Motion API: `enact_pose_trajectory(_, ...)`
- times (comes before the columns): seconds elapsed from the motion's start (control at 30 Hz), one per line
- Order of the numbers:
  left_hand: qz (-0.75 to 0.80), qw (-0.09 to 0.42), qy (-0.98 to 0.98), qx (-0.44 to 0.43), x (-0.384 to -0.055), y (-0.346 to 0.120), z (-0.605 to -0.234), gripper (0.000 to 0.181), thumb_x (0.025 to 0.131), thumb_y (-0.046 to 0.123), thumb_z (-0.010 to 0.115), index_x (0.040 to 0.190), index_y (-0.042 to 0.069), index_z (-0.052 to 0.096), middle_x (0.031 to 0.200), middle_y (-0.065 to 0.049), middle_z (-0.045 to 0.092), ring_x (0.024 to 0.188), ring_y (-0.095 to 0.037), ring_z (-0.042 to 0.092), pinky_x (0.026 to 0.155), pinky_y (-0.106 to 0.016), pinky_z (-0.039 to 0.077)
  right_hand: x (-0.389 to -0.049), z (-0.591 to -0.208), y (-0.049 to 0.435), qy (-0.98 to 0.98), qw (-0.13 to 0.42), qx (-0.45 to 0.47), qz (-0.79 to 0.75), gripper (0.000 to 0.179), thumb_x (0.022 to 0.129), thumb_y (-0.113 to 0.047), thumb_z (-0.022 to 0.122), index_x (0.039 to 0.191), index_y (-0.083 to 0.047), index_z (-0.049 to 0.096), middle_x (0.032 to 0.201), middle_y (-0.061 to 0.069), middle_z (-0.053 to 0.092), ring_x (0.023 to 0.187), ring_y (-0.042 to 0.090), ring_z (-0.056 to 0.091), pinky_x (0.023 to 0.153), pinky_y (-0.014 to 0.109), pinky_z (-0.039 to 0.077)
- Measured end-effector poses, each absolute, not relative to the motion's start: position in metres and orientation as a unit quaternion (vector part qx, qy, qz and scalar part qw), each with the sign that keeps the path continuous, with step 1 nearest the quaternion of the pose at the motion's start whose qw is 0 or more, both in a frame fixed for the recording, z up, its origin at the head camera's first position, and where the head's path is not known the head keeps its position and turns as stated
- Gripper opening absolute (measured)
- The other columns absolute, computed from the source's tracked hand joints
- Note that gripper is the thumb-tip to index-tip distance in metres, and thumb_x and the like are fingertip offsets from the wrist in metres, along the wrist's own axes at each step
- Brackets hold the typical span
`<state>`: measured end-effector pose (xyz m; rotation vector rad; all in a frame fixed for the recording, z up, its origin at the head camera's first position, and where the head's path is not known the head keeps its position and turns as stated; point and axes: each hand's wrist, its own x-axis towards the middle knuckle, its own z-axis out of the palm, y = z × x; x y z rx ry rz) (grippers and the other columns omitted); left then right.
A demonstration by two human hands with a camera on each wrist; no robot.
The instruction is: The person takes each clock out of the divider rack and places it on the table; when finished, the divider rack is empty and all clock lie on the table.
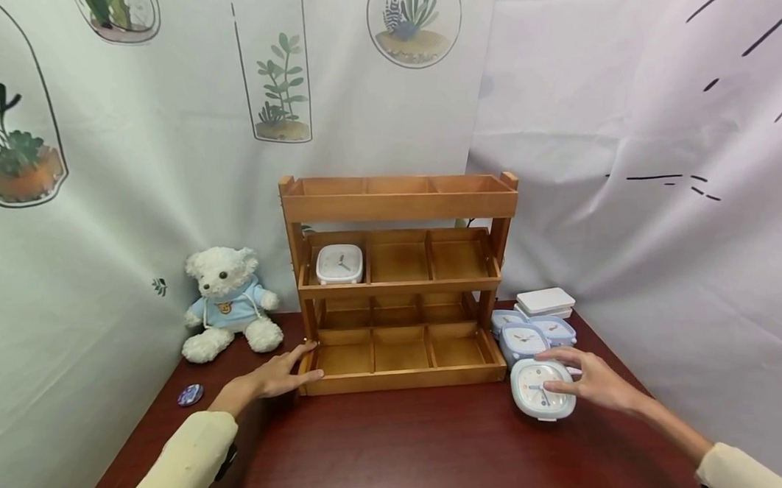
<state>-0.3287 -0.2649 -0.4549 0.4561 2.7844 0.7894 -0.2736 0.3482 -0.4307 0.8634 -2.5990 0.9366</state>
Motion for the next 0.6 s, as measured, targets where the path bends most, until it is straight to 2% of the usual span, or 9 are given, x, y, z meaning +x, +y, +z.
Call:
enact_pose_trajectory(0.27, 0.266, 0.103, 0.947, 0.148, -0.327, -0.266, -0.456, 0.086, 0.099, 0.061, 0.061, 0.165, 0.017, 0.029, 0.168, -0.026, 0.024, 0.148, -0.058, 0.025, 0.108, -0.077, 0.027, -0.277, -0.454, 0.348, -0.876, 0.100, 0.306, 0.360, 0.043, 0.086, -0.016, 0.087, 0.125, -0.004, 0.073, 0.122, 0.013, 0.073, 0.116, -0.003, 0.061, 0.089, 0.011, 0.045)
enact_pose_trajectory(0.4, 0.265, 0.104, 0.947, 0.150, -0.325, -0.266, -0.455, 0.085, 0.099, 0.060, 0.061, 0.165, 0.017, 0.029, 0.168, -0.025, 0.023, 0.148, -0.057, 0.025, 0.109, -0.076, 0.027, -0.278, -0.461, 0.348, -0.864, 0.082, 0.304, 0.393, 0.044, 0.089, -0.012, 0.083, 0.128, 0.001, 0.070, 0.125, 0.017, 0.071, 0.116, 0.001, 0.062, 0.089, 0.012, 0.047)
enact_pose_trajectory(0.6, 0.263, 0.108, 0.946, 0.156, -0.329, -0.265, -0.455, 0.084, 0.100, 0.061, 0.059, 0.166, 0.019, 0.028, 0.170, -0.023, 0.019, 0.148, -0.059, 0.023, 0.108, -0.077, 0.026, -0.280, -0.471, 0.350, -0.860, 0.071, 0.296, 0.410, 0.039, 0.096, -0.009, 0.076, 0.132, 0.004, 0.067, 0.129, 0.021, 0.067, 0.119, -0.001, 0.059, 0.090, 0.014, 0.048)
